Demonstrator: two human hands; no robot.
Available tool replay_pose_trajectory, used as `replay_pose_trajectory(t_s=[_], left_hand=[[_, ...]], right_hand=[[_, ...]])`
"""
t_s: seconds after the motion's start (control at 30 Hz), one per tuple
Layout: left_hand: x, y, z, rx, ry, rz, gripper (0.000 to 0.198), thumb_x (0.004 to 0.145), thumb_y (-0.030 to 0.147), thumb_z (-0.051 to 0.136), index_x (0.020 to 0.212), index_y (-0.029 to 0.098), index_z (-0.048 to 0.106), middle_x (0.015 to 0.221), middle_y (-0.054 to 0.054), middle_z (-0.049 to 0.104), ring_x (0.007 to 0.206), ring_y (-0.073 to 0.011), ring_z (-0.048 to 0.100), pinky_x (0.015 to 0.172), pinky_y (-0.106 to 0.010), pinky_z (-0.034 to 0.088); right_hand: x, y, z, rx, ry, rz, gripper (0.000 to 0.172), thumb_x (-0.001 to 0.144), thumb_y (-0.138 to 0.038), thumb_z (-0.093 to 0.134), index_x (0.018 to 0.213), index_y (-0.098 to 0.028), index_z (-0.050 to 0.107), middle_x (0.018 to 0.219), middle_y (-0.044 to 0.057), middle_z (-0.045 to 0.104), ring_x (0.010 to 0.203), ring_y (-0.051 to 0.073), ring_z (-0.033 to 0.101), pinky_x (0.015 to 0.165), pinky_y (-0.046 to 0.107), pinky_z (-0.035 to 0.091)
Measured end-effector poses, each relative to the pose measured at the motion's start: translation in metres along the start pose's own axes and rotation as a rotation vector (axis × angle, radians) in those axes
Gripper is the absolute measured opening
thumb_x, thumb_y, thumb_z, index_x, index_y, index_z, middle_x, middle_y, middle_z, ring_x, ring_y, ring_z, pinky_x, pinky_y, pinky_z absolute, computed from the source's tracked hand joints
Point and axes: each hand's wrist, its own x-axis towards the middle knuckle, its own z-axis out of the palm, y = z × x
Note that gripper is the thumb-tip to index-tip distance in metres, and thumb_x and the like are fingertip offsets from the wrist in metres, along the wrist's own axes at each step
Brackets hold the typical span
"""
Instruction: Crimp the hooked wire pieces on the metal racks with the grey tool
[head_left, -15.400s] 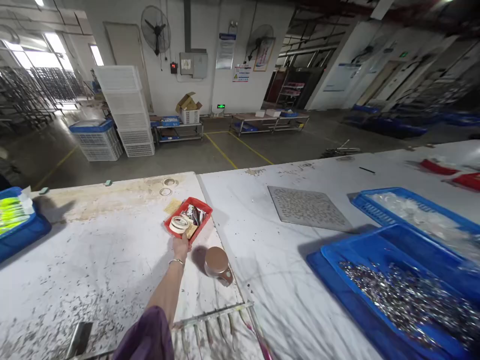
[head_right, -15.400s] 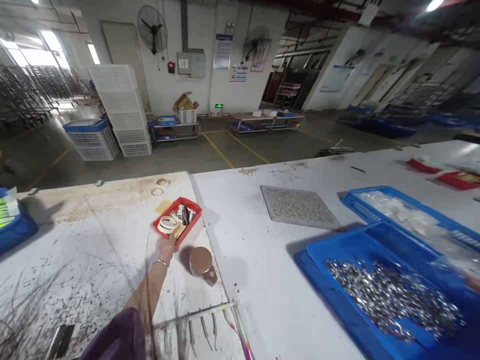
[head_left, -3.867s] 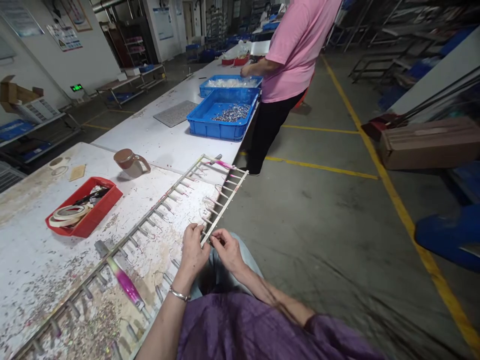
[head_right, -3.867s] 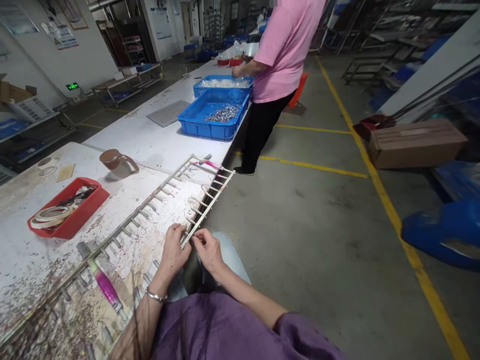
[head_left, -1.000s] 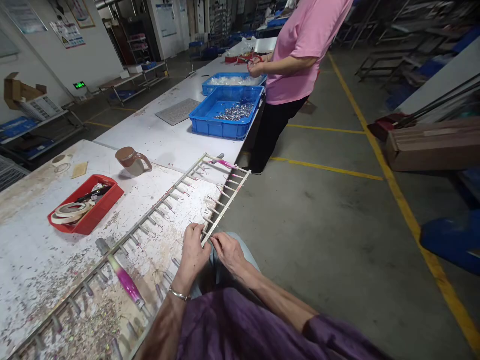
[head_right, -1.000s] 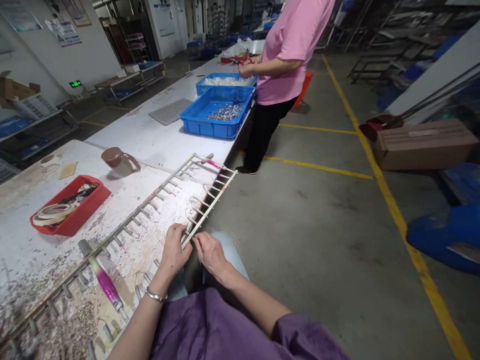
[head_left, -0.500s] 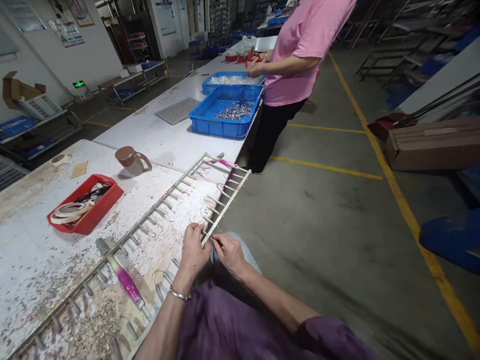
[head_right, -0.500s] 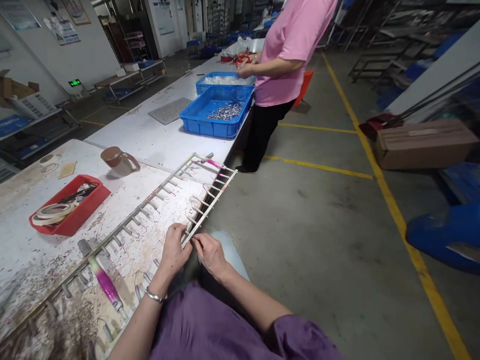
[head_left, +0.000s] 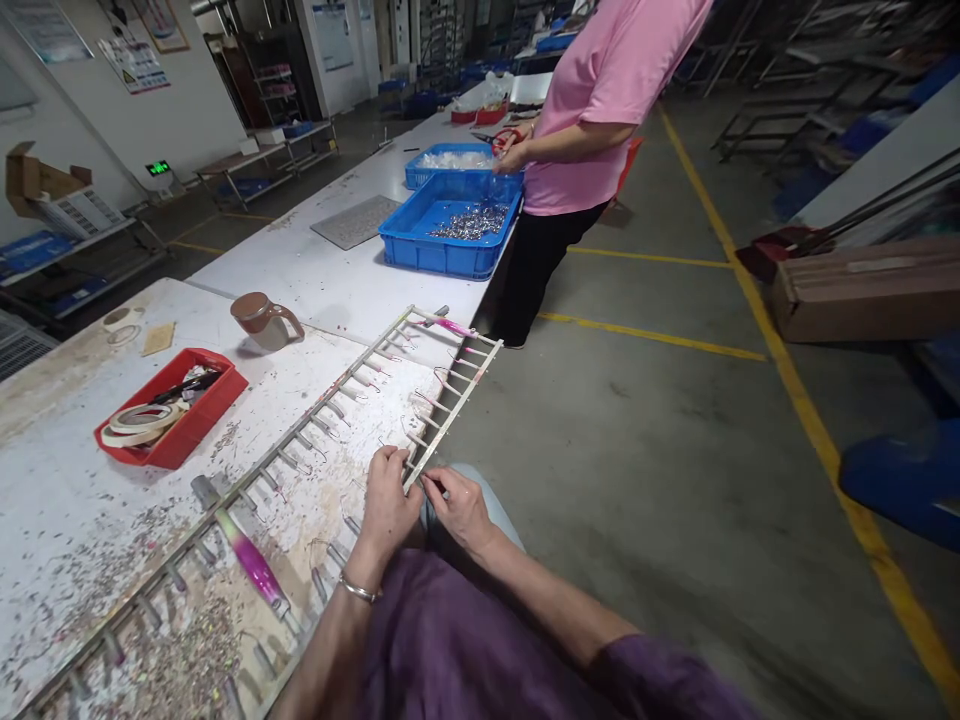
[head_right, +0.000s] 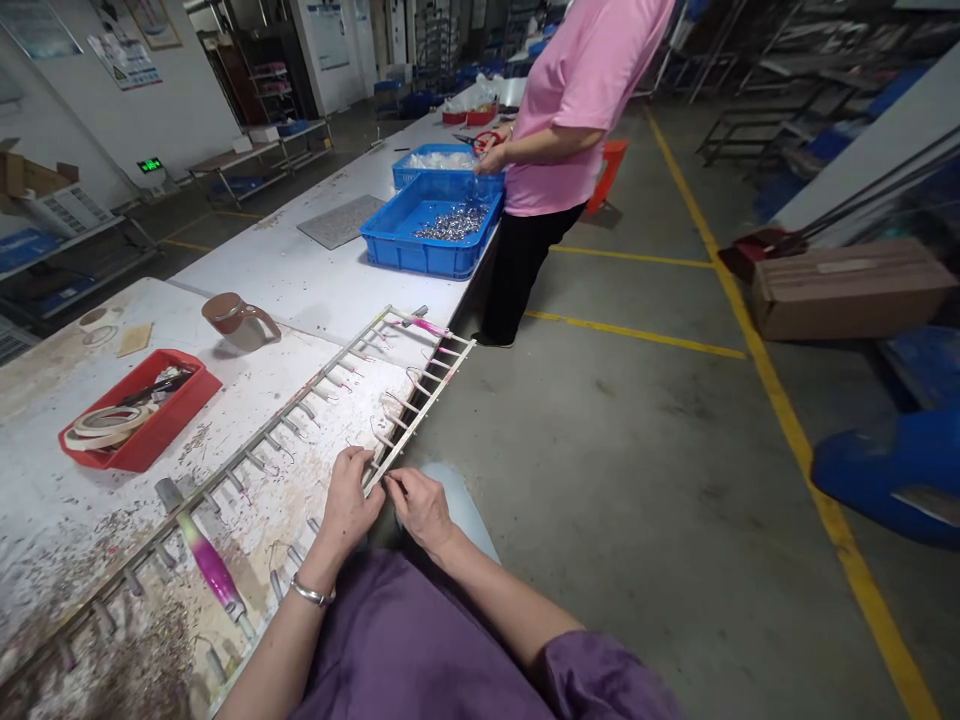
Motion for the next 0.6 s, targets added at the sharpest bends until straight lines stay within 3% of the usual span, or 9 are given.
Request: replay_pose_trajectory(t_s=[0.43,0.6], left_hand=[[-0.0004,-0.0026,0.0010,0.017,-0.003,0.015,0.051,0.077,0.006,0.060,0.126,0.021,0.060,0.122,-0.012,0.059,0.120,-0.0289,0.062,0.106,-0.050,0.058],[-0.0006,-0.0032,0.0012,0.016,0.008,0.019,0.048,0.079,0.008,0.060,0.126,0.019,0.062,0.123,-0.013,0.059,0.121,-0.0296,0.062,0.106,-0.050,0.058]], right_hand=[[0.0029,0.0036,-0.0007,-0.065,-0.117,-0.015,0.033,0.110,-0.025,0.047,0.087,-0.020,0.070,0.075,0.004,0.070,0.067,0.017,0.065,0.067,0.027,0.049],[0.0042,0.0010,-0.0038,-0.010,-0.122,0.054,0.025,0.109,-0.028,0.051,0.096,-0.020,0.072,0.087,0.006,0.076,0.075,0.017,0.069,0.072,0.027,0.052]])
